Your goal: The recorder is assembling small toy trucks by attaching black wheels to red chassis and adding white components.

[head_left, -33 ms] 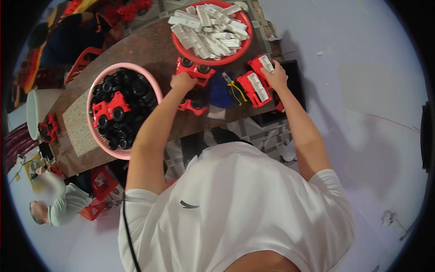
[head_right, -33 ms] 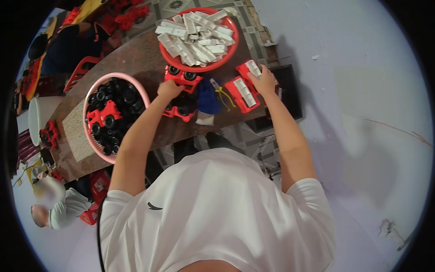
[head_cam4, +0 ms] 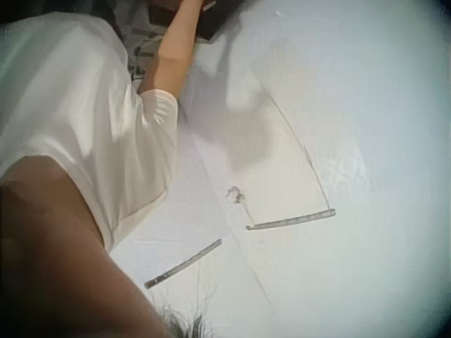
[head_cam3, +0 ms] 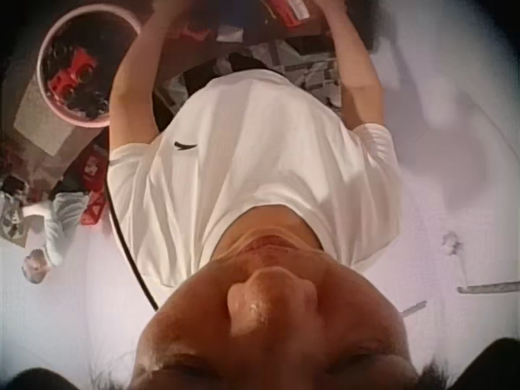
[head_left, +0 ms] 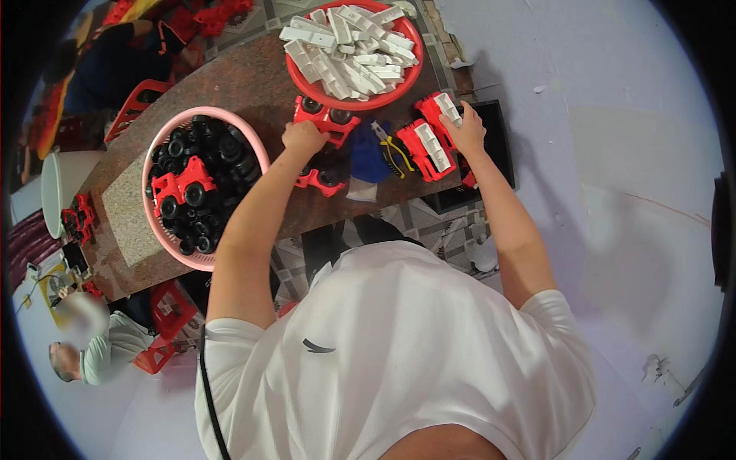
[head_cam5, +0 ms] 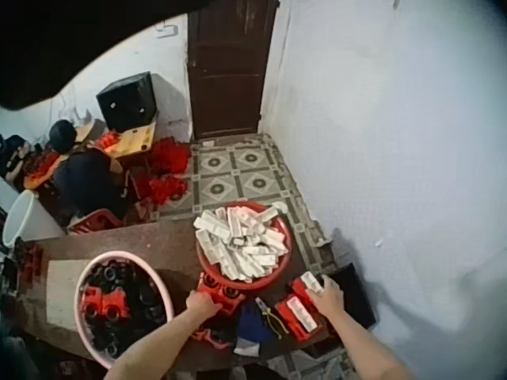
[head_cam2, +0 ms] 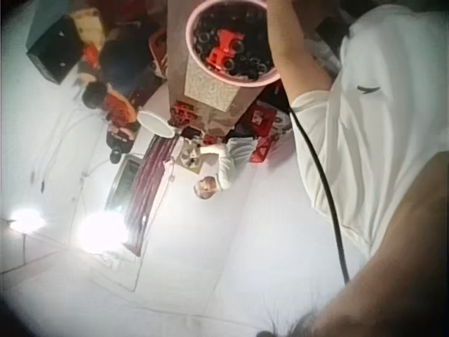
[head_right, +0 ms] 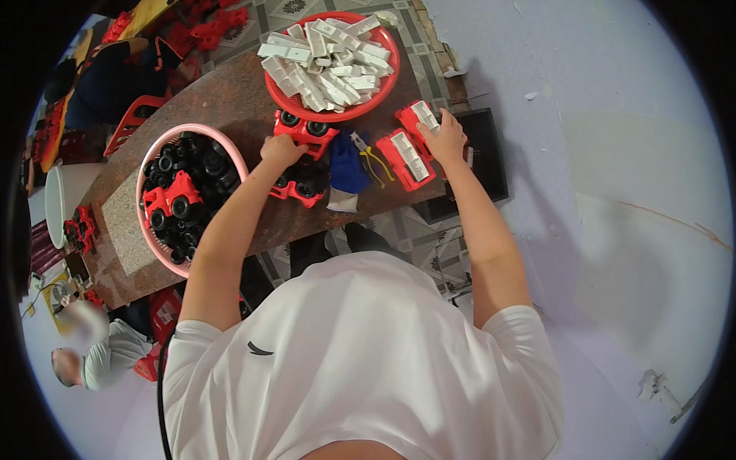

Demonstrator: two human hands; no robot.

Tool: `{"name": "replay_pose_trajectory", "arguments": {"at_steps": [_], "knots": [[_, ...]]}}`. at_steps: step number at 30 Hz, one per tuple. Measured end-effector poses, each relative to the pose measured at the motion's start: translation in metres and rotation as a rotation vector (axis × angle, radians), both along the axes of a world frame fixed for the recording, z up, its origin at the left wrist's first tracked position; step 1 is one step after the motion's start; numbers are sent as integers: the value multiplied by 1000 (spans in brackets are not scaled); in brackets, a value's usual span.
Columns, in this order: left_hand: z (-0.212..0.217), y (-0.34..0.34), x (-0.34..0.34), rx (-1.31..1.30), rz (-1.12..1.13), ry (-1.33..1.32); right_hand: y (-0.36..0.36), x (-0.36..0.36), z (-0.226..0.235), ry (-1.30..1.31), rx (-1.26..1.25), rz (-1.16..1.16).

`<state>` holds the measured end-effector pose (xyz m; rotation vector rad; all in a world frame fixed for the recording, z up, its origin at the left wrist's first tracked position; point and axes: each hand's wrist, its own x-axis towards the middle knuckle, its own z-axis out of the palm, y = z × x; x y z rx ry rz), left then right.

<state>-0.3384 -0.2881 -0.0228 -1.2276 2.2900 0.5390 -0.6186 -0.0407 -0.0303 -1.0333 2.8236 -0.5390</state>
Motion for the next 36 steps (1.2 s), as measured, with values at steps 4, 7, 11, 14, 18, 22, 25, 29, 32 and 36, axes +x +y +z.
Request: {"name": "replay_pose_trajectory", "arguments": {"at_steps": [4,7,11,14,18,22,25,29,32,36], "knots": [[-4,-4,8,-52,-123,-27,12,21,31,167,-245,168],[-16,-7,25,137,108,30,-3,71,56,-136,-415,246],[-14,13,37,52,82,177,-55,139,12,-669,-340,202],[-14,50,56,-171,-36,391,-95,157,-23,-604,-234,113],[-28,79,99,-155,82,608,-130,171,-18,-519,66,115],[-32,94,120,-215,207,607,-141,185,-18,-469,99,270],[-24,96,119,-172,254,609,-152,190,-24,-527,187,295],[-17,90,116,-220,204,638,-152,179,-9,-665,146,224],[47,84,110,130,439,857,-124,150,12,-1386,132,177],[103,83,121,422,494,1156,-74,132,56,-2105,267,377]]}}
